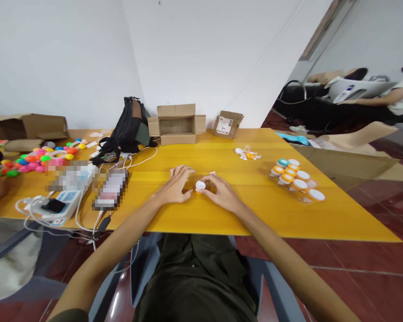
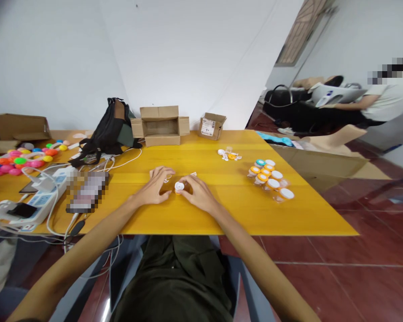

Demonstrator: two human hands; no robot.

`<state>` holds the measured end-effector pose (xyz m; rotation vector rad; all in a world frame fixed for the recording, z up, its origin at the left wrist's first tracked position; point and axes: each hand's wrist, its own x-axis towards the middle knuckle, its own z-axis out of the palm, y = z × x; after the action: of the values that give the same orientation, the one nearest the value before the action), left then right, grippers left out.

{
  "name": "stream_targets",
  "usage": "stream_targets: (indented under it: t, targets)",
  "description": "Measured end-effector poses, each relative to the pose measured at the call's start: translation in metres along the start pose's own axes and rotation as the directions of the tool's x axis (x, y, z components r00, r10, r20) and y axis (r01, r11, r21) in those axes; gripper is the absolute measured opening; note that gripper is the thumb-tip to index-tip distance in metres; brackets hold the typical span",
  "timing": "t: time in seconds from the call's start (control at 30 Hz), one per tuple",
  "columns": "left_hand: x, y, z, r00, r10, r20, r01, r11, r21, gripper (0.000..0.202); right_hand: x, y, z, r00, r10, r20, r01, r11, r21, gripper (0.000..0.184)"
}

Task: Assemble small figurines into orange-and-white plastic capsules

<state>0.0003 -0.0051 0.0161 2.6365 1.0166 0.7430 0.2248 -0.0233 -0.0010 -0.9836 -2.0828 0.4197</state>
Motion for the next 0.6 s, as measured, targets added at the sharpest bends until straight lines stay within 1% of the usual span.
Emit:
stream_targets:
  t: [0.1, 0.27, 0.5, 0.6]
  targets:
    - [0.0, 0.0006, -0.0002, 1.0, 0.002, 0.01, -0.002, 1.0, 0.001, 0.06, 0.0003, -0.0026, -0.0009, 1.0, -0.003, 0.03, 0.004, 1.0, -0.016, 0.009]
    - [-0.0002, 0.001, 0.0011, 1.0, 0.016, 0.015, -0.016, 1.0, -0.004, 0.057, -0.0014, -0.0034, -0.0027, 1.0, -0.003, 0.028, 0.003, 1.0, -0.014, 0.009]
    - [-0.0005, 0.0005, 0.0038, 0.999, 0.028, 0.032, -0.028, 1.0, 0.008, 0.056, -0.0017, -0.0022, -0.0027, 0.997, -0.057, 0.056, 0.058, 0.998, -0.021, 0.005]
    - [-0.0006, 0.001, 0.0038, 0.999, 0.038, 0.033, -0.039, 0.999, 0.004, 0.055, -0.002, -0.0021, -0.0031, 0.996, -0.061, 0.07, 0.062, 0.998, -0.004, 0.005]
